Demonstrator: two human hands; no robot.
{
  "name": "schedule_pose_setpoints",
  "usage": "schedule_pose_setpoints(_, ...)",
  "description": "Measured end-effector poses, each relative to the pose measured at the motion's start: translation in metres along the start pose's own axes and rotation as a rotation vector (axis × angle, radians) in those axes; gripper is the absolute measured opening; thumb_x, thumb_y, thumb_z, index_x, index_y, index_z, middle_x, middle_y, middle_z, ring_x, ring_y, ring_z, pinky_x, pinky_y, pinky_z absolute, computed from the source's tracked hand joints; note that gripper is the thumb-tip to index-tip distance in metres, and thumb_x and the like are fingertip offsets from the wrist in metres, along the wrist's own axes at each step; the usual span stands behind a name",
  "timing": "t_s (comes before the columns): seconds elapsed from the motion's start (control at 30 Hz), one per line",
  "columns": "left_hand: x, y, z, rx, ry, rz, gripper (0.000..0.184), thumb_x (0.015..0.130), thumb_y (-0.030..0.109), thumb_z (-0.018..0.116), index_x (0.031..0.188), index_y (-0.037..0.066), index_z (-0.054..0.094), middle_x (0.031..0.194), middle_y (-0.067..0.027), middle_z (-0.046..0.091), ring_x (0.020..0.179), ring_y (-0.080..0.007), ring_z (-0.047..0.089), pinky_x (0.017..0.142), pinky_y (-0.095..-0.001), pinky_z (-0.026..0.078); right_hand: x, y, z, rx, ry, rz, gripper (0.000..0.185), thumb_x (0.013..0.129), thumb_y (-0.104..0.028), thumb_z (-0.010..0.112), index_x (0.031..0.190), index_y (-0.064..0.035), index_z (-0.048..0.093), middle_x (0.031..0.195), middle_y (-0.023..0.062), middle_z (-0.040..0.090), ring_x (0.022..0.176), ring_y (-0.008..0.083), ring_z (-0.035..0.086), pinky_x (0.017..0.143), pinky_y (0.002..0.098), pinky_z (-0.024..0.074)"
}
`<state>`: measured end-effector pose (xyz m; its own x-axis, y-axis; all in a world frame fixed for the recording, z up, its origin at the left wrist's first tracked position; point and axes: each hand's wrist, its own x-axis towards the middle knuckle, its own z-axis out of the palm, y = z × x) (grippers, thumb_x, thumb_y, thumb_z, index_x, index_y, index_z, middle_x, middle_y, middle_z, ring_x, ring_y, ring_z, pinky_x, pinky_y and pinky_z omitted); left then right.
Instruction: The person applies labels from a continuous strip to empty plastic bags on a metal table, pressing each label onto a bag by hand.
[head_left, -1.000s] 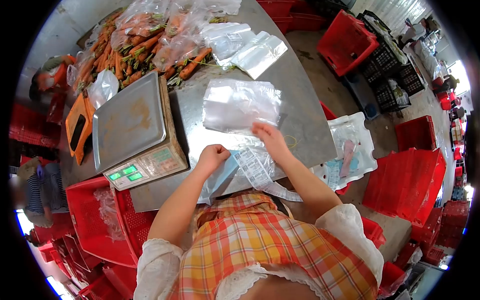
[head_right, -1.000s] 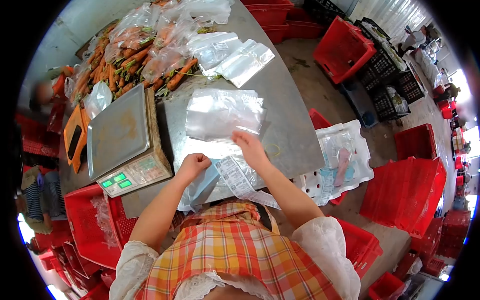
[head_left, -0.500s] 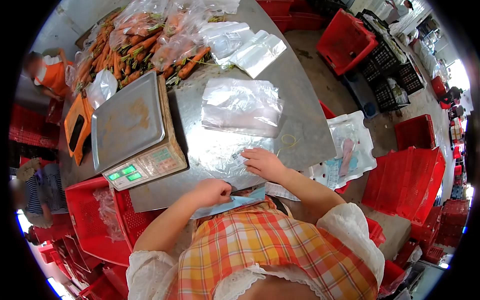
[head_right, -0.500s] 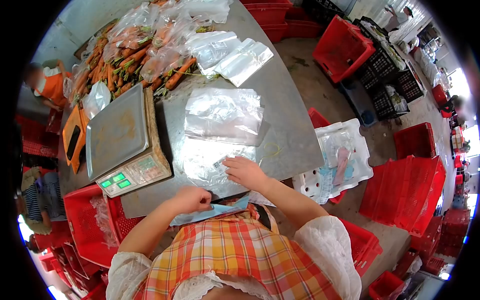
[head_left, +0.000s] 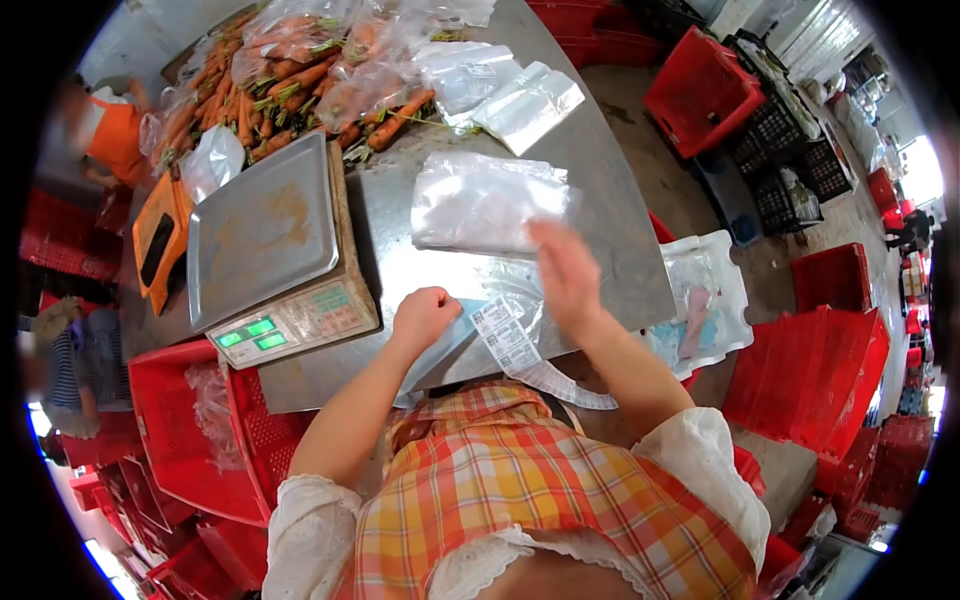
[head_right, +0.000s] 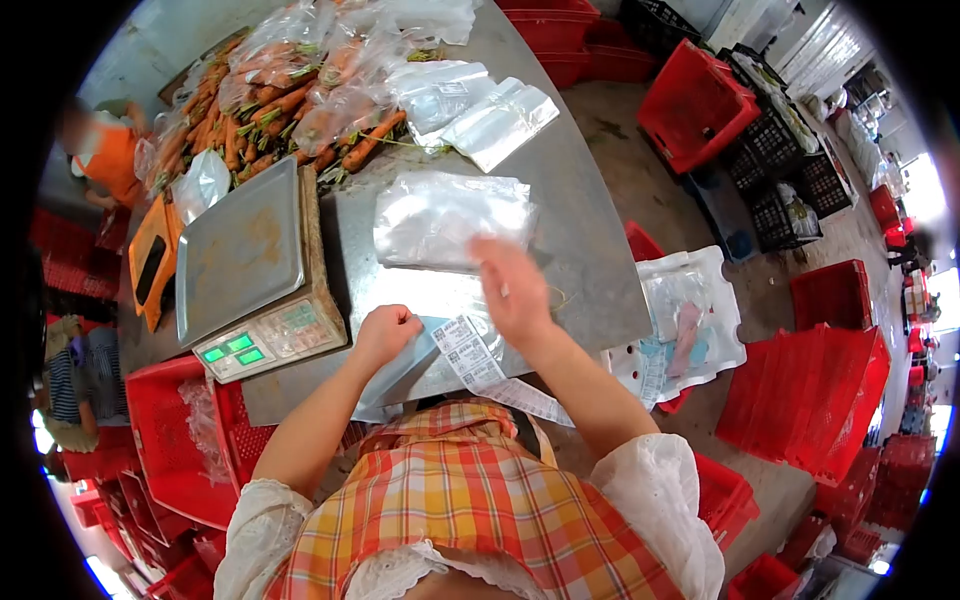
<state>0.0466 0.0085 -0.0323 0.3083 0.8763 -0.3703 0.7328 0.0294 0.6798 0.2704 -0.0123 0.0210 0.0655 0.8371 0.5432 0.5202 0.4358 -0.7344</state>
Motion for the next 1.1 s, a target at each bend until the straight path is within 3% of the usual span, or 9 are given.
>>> schedule_pose_setpoints(0.07,0.013,-0.008,0.010,0.101,0.046,-0.014,0.029,0.076,0.030,0.064,0.072,0.001,0.066,0.064,-0.0135,0.062,0.057,-0.0247,0.058,0.056,-0.0359,0.044,-0.027,0.001,0.010,0.113,-0.412,0.353,0.021,0.086,-0.009,0.050,0.104,-0.0054,0.060,0.104,0.0167,0.060,0.096,0.0328,0.057,0.083,0.0378,0.0458)
schedule_pose_setpoints(0.13,0.015,-0.003,0.012,0.115,0.028,-0.049,0.030,0.076,0.031,0.063,0.068,0.002,0.066,0.061,-0.0141,0.061,0.055,-0.0279,0.058,0.055,-0.0370,0.044,-0.051,0.015,0.022,0.040,-0.634,0.297,0.026,0.089,-0.013,0.045,0.110,-0.0062,0.057,0.106,0.0162,0.059,0.098,0.0328,0.056,0.085,0.0395,0.0446)
schedule_pose_setpoints(0.27,0.016,0.000,0.007,0.257,-0.137,-0.158,0.036,0.075,0.042,0.062,0.072,0.007,0.068,0.068,-0.0136,0.063,0.064,-0.0309,0.060,0.061,-0.0393,0.047,-0.076,0.031,0.025,0.009,-0.664,0.148,0.030,0.087,-0.010,0.045,0.114,-0.0055,0.055,0.115,0.0147,0.057,0.106,0.0318,0.053,0.093,0.0384,0.0422)
schedule_pose_setpoints(0.47,-0.046,-0.005,-0.020,0.292,-0.666,0.016,0.039,0.077,0.044,0.062,0.067,0.006,0.065,0.061,-0.0098,0.061,0.056,-0.0242,0.056,0.056,-0.0364,0.044,-0.086,0.050,0.028,-0.107,-0.641,-0.154,0.027,0.085,-0.011,0.050,0.111,-0.0073,0.056,0.121,0.0111,0.055,0.112,0.0289,0.052,0.097,0.0375,0.0410)
schedule_pose_setpoints(0.83,-0.123,0.003,-0.018,0.398,-0.064,0.506,0.018,0.073,0.021,0.066,0.067,0.009,0.054,0.067,-0.0082,0.054,0.065,-0.0303,0.056,0.055,-0.0410,0.044,-0.064,0.054,0.033,-0.187,-0.688,-0.335,0.011,0.084,-0.013,0.054,0.092,-0.0051,0.057,0.103,0.0085,0.061,0.097,0.0284,0.057,0.081,0.0374,0.0481)
schedule_pose_setpoints(0.9,-0.125,0.003,-0.015,0.357,-0.029,0.459,0.014,0.072,0.019,0.066,0.071,0.010,0.056,0.068,-0.0081,0.056,0.066,-0.0297,0.057,0.056,-0.0403,0.045,-0.046,0.046,0.037,-0.149,-0.752,0.301,0.016,0.084,-0.014,0.056,0.092,-0.0008,0.058,0.096,0.0101,0.061,0.088,0.0258,0.059,0.075,0.0354,0.0484)
schedule_pose_setpoints(1.0,-0.130,0.008,-0.016,0.288,0.057,0.410,0.010,0.072,0.016,0.066,0.078,0.012,0.060,0.072,-0.0080,0.060,0.068,-0.0287,0.059,0.058,-0.0394,0.047,0.033,0.043,0.009,0.053,0.007,0.702,0.023,0.089,-0.020,0.050,0.095,0.0011,0.057,0.098,0.0096,0.060,0.090,0.0156,0.054,0.080,0.0315,0.0439)
schedule_pose_setpoints(1.07,-0.133,0.006,-0.018,0.262,0.123,0.416,0.012,0.072,0.014,0.066,0.083,0.013,0.061,0.073,-0.0081,0.061,0.069,-0.0284,0.060,0.059,-0.0392,0.047,0.063,0.064,-0.005,0.340,0.520,0.547,0.028,0.089,-0.023,0.052,0.104,0.0008,0.055,0.107,0.0110,0.058,0.099,0.0165,0.052,0.087,0.0297,0.0403)
schedule_pose_setpoints(1.1,-0.134,0.004,-0.019,0.289,0.123,0.421,0.013,0.072,0.013,0.066,0.084,0.013,0.062,0.074,-0.0080,0.062,0.070,-0.0286,0.060,0.060,-0.0393,0.048,0.067,0.063,-0.009,0.343,0.521,0.535,0.028,0.089,-0.023,0.052,0.104,0.0008,0.055,0.107,0.0110,0.058,0.099,0.0165,0.052,0.087,0.0297,0.0403)
